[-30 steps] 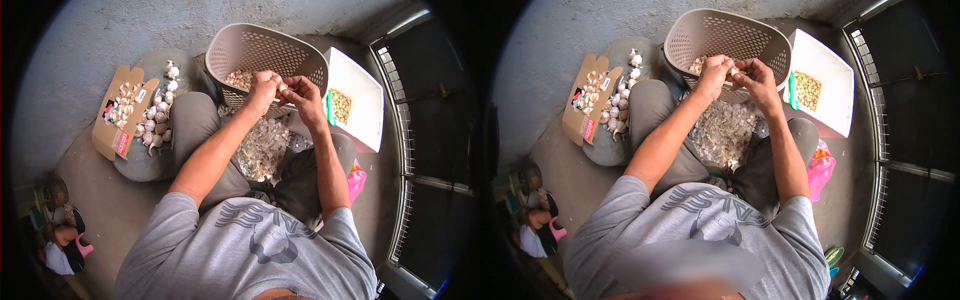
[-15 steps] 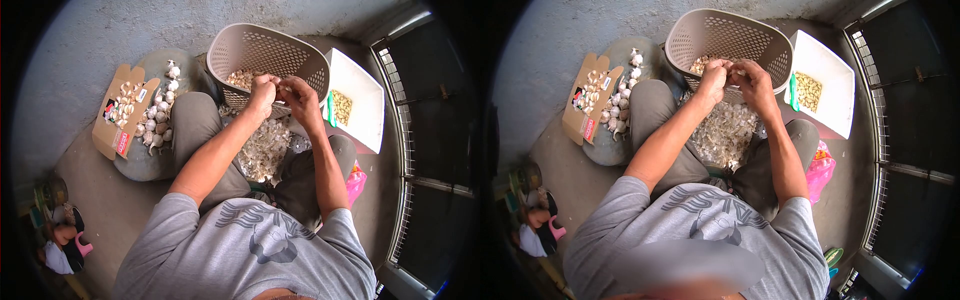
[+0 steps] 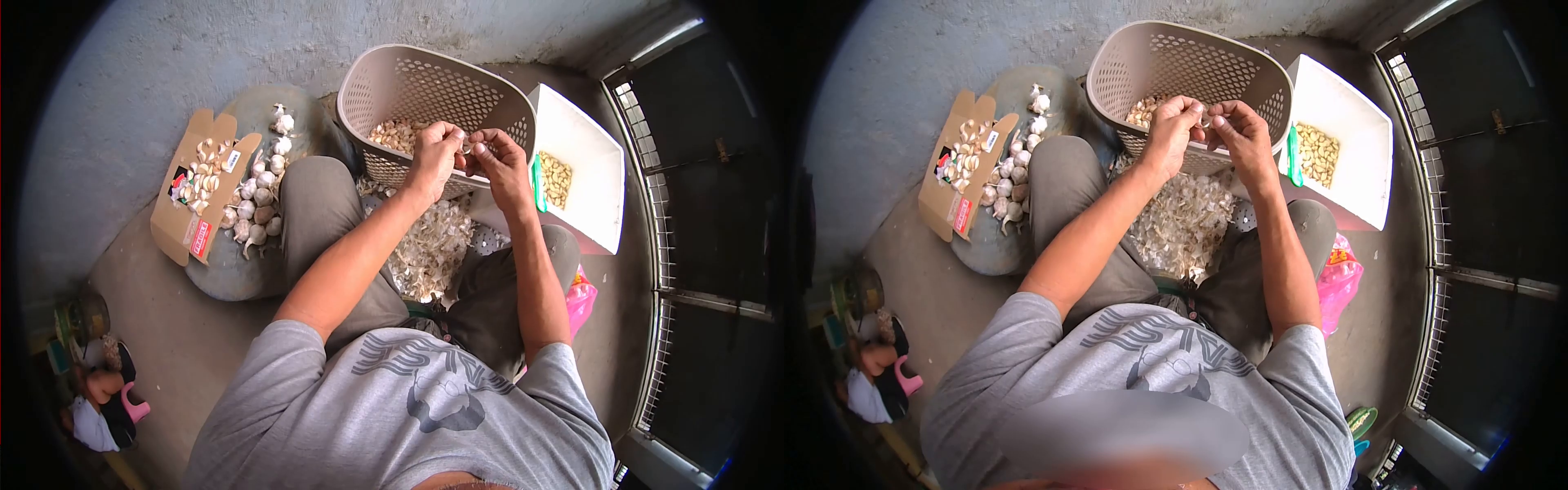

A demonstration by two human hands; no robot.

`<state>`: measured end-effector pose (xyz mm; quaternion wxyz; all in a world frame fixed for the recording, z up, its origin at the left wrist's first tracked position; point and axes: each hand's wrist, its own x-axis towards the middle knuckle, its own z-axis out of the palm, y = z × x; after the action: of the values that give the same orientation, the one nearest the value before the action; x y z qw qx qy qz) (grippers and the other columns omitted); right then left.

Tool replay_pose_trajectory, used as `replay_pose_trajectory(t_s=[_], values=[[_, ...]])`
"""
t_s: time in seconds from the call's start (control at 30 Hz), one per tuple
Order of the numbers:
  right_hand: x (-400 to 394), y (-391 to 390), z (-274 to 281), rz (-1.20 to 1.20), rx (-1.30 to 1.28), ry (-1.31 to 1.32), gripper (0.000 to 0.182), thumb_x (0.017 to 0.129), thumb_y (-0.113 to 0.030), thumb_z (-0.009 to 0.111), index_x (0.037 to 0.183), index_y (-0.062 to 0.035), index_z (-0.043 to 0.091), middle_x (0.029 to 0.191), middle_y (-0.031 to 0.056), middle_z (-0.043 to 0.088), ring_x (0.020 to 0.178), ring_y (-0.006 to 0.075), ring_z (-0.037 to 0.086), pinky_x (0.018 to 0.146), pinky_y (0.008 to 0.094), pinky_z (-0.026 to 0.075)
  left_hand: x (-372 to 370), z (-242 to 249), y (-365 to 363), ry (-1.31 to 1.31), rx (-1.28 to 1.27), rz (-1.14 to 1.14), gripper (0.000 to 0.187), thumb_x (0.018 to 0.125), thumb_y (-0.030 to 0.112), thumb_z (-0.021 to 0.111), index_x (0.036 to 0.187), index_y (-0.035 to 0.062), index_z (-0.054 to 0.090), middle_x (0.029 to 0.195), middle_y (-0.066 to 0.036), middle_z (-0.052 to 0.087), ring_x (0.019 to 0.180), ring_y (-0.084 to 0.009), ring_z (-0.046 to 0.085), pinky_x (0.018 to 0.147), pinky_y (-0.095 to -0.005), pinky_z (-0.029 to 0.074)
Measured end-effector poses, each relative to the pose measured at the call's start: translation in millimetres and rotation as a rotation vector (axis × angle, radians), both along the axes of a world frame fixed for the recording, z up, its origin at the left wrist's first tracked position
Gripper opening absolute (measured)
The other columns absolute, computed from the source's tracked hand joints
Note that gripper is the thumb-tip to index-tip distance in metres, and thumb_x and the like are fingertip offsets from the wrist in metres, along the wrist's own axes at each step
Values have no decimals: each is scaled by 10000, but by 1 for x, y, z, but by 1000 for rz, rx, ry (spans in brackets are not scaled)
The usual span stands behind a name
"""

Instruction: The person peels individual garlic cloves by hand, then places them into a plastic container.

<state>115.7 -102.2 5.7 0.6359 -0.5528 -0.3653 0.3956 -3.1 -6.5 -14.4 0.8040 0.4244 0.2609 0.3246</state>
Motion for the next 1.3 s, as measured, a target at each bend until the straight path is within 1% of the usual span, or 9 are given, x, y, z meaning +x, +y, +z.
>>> replay_pose_trajectory(t_s=[0.2, 0.3, 0.5, 0.83, 0.93, 0.97, 1.2, 1.23, 1.3], values=[[-3, 0, 3, -51, -60, -96, 107, 1022, -85, 648, 1082, 4, 654, 823, -3, 641, 668, 50, 559, 564, 214, 452, 2, 2, -5, -5, 71, -59, 101, 1032, 109, 598, 1015, 15, 629, 846, -19, 635, 640, -63, 567, 613, -215, 513], [-3, 0, 1, -62, 29, 47, 95, 1017, -80, 653, 1072, -2, 656, 840, 0, 650, 663, 51, 552, 558, 219, 448, -1, 3, -9, -104, -34, -37, 86, 1030, 79, 591, 1026, 2, 629, 850, -25, 640, 647, -67, 572, 607, -211, 504], [-8, 0, 4, 26, 65, 97, 137, 978, -83, 705, 1074, -2, 651, 880, 20, 677, 739, 92, 631, 636, 251, 527, 1, 1, -6, 55, 87, 15, 117, 1051, 62, 532, 997, 1, 617, 815, -11, 619, 615, -52, 526, 547, -204, 451], [8, -8, 9, 47, 26, 124, 170, 966, -97, 716, 1095, -31, 627, 868, -2, 649, 699, 78, 598, 577, 235, 447, 4, -2, -5, 208, 314, -55, 168, 1067, 83, 490, 972, 8, 607, 787, -3, 589, 582, -57, 493, 517, -218, 429], [13, -9, 8, -19, 106, 281, 184, 985, -146, 707, 1106, -59, 599, 884, -13, 624, 706, 91, 601, 583, 238, 451, 3, -8, -8, 169, 326, -62, 141, 1014, 69, 554, 916, -22, 597, 748, -58, 587, 602, -125, 544, 528, -307, 470], [14, -9, 9, -78, 119, 336, 179, 988, -150, 704, 1103, -68, 595, 891, -15, 623, 702, 90, 603, 583, 233, 452, 3, -12, -9, 272, 541, -43, 118, 990, 59, 575, 933, -38, 611, 749, -105, 618, 661, -192, 593, 603, -360, 500], [33, -20, 19, -74, 156, 373, 162, 986, -127, 698, 1121, -67, 633, 912, -8, 657, 650, 84, 616, 523, 212, 470, -14, 22, -33, 341, 902, -623, 123, 886, 54, 632, 887, -61, 676, 807, -225, 692, 784, -315, 709, 738, -414, 536], [35, -21, 20, -55, 173, 391, 170, 980, -125, 705, 1125, -62, 641, 911, -5, 661, 649, 83, 617, 525, 213, 472, -15, 23, -36, 313, 973, -646, 133, 846, 62, 630, 832, -59, 683, 811, -258, 686, 809, -401, 705, 763, -462, 538], [36, -22, 22, -23, 185, 414, 190, 958, -114, 729, 1124, -47, 664, 910, 3, 670, 642, 78, 611, 532, 213, 480, -16, 18, -39, 457, 1123, -747, 138, 849, 67, 617, 827, -51, 683, 832, -271, 684, 836, -441, 689, 772, -495, 532]])
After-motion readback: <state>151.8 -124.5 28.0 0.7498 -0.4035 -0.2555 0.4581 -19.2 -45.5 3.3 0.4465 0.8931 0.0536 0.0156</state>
